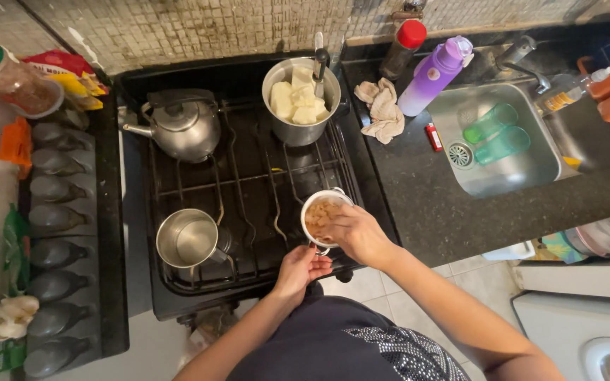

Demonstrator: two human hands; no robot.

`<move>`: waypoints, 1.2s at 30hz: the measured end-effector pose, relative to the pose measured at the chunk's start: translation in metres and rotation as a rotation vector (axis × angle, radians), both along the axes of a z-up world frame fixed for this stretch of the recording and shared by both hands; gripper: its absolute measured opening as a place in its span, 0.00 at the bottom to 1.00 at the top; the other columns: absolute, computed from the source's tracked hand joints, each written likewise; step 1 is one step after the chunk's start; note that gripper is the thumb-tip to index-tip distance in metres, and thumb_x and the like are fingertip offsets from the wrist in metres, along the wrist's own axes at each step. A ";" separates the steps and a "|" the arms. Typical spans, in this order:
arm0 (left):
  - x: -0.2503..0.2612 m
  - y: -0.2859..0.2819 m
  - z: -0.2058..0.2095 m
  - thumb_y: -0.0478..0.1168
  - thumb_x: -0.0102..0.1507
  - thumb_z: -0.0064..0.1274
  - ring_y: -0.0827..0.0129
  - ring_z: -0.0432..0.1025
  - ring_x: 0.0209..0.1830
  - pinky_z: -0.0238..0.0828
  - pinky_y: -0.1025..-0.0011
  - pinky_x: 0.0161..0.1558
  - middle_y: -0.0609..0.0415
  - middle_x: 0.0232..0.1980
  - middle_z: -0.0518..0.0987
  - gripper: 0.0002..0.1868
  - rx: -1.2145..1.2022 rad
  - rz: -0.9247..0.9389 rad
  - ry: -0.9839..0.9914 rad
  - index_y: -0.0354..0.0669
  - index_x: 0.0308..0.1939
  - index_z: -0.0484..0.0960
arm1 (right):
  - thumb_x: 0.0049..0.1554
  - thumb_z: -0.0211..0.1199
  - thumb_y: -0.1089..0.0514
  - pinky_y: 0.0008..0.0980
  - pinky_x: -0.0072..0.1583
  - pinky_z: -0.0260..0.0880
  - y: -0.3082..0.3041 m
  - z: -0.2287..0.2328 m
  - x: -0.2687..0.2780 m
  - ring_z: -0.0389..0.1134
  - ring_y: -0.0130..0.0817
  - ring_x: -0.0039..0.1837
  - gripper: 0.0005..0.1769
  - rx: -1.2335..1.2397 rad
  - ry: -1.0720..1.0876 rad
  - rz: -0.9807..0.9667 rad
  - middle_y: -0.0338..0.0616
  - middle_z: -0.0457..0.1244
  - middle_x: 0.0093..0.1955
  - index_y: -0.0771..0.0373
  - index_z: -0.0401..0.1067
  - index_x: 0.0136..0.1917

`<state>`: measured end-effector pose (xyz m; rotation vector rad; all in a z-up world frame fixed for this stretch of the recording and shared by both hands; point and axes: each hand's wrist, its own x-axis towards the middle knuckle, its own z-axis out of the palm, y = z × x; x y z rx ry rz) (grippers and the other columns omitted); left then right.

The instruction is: Stirring chunks of wax in a small pot on a stove to melt them.

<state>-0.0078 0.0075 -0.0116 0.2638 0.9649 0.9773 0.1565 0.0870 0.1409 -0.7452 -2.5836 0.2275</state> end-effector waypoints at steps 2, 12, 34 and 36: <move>0.001 0.001 -0.001 0.46 0.71 0.46 0.61 0.79 0.38 0.83 0.63 0.44 0.41 0.40 0.81 0.15 -0.001 0.003 0.000 0.34 0.43 0.74 | 0.44 0.68 0.62 0.40 0.57 0.68 0.002 -0.006 -0.005 0.67 0.41 0.56 0.12 0.015 0.012 0.007 0.40 0.69 0.47 0.59 0.78 0.45; 0.005 0.001 0.003 0.45 0.71 0.45 0.60 0.79 0.40 0.83 0.62 0.47 0.41 0.41 0.81 0.15 -0.020 0.025 -0.024 0.34 0.44 0.74 | 0.42 0.68 0.62 0.40 0.51 0.65 0.020 -0.007 -0.002 0.67 0.40 0.54 0.16 0.046 -0.079 -0.170 0.38 0.70 0.44 0.59 0.79 0.47; 0.011 0.003 -0.009 0.45 0.72 0.44 0.61 0.79 0.40 0.82 0.64 0.46 0.42 0.41 0.81 0.15 -0.002 0.068 -0.016 0.34 0.45 0.75 | 0.47 0.67 0.64 0.38 0.51 0.65 0.007 0.016 0.020 0.67 0.41 0.50 0.07 -0.039 -0.052 -0.167 0.40 0.70 0.42 0.62 0.78 0.42; 0.012 0.002 -0.015 0.46 0.72 0.45 0.60 0.79 0.39 0.83 0.63 0.46 0.42 0.41 0.81 0.15 -0.042 0.070 0.000 0.34 0.44 0.74 | 0.45 0.68 0.64 0.39 0.50 0.65 0.010 0.019 0.019 0.66 0.42 0.49 0.09 -0.026 -0.052 -0.187 0.40 0.70 0.40 0.62 0.79 0.42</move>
